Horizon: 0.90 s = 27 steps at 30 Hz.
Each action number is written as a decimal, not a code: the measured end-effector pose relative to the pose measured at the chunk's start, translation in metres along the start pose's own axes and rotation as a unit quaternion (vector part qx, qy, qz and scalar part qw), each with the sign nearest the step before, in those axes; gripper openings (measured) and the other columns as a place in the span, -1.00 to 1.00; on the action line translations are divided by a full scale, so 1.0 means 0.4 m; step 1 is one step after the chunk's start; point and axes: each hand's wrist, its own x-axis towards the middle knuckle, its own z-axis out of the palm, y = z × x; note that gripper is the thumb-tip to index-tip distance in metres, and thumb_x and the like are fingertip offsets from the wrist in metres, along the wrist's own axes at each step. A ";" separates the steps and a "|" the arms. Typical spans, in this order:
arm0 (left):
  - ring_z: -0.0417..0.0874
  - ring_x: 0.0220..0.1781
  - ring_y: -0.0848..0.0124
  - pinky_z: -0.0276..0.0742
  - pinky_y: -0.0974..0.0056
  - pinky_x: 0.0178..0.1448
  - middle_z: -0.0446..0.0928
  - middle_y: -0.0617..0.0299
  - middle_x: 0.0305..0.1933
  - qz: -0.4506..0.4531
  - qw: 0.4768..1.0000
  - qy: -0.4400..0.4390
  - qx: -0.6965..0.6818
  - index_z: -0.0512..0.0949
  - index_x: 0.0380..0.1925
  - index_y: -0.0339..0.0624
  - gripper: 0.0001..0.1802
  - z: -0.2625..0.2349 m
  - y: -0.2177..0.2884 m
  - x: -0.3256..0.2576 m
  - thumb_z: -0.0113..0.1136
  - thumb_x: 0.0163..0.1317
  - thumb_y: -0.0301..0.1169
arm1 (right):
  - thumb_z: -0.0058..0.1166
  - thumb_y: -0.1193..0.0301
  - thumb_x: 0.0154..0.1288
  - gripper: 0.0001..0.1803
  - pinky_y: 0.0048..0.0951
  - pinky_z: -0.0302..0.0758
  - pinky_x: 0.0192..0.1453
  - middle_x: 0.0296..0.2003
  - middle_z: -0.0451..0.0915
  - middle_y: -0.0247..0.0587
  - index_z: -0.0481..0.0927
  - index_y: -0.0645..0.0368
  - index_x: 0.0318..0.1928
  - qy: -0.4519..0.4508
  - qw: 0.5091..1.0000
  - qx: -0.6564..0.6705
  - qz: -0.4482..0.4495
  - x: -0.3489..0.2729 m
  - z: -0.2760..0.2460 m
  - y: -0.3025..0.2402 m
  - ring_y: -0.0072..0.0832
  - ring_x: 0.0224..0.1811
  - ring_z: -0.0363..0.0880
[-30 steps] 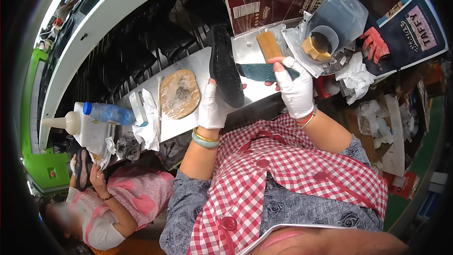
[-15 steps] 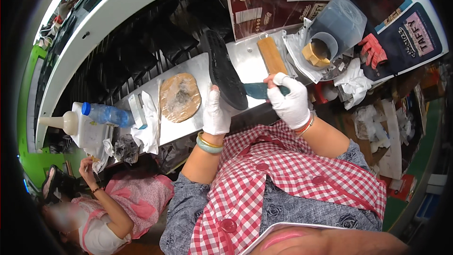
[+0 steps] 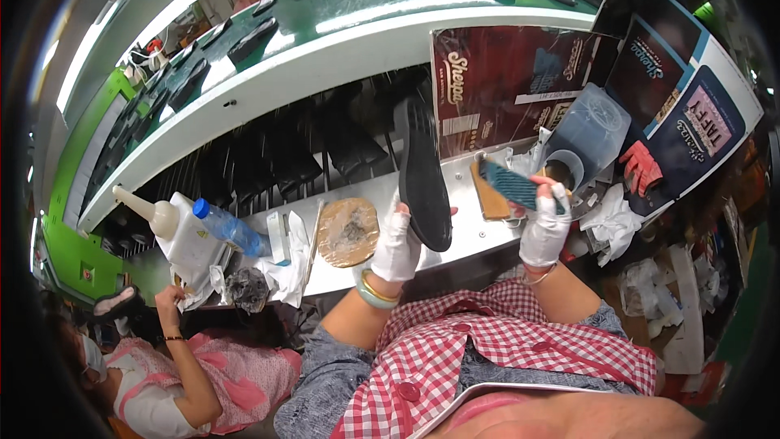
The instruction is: The person scrubs the sole of a black shoe insole with a green brush while wearing white gloves. They repeatedly dip the brush into a container of liquid and scrub the insole, then place it on a green conveyor belt. The person repeats this process with multiple insoles.
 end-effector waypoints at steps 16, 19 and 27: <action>0.54 0.02 0.33 0.40 0.32 0.14 0.54 0.07 -0.05 0.293 0.763 -0.028 0.576 0.50 -0.02 -0.24 -0.65 0.043 0.195 0.391 0.17 0.17 -0.41 | -0.21 0.14 0.42 -0.62 -0.70 0.34 -0.41 -0.35 0.49 -0.39 0.50 0.17 -0.08 0.118 0.989 -0.059 -0.068 0.024 -0.097 0.012 -0.68 -0.39 0.45; 0.51 -0.01 0.00 0.40 0.09 0.11 0.52 -0.06 -0.07 0.453 0.561 0.058 0.691 0.53 -0.12 -0.23 -0.65 -0.126 0.397 0.493 0.15 0.08 -0.33 | -0.19 0.14 0.41 -0.65 -0.77 0.25 -0.51 -0.37 0.49 -0.41 0.50 0.13 -0.09 0.128 0.989 -0.060 -0.034 0.022 -0.078 0.000 -0.72 -0.51 0.41; 0.28 0.29 0.02 0.25 0.12 0.31 0.30 -0.10 0.24 -0.021 0.298 0.326 0.897 0.40 0.13 -0.08 -0.30 -0.290 0.719 0.572 0.17 -0.03 -0.02 | -0.23 0.17 0.44 -0.63 -0.69 0.28 -0.61 -0.46 0.53 -0.30 0.46 0.23 -0.10 0.074 0.997 -0.004 0.002 0.049 -0.043 0.036 -0.67 -0.62 0.43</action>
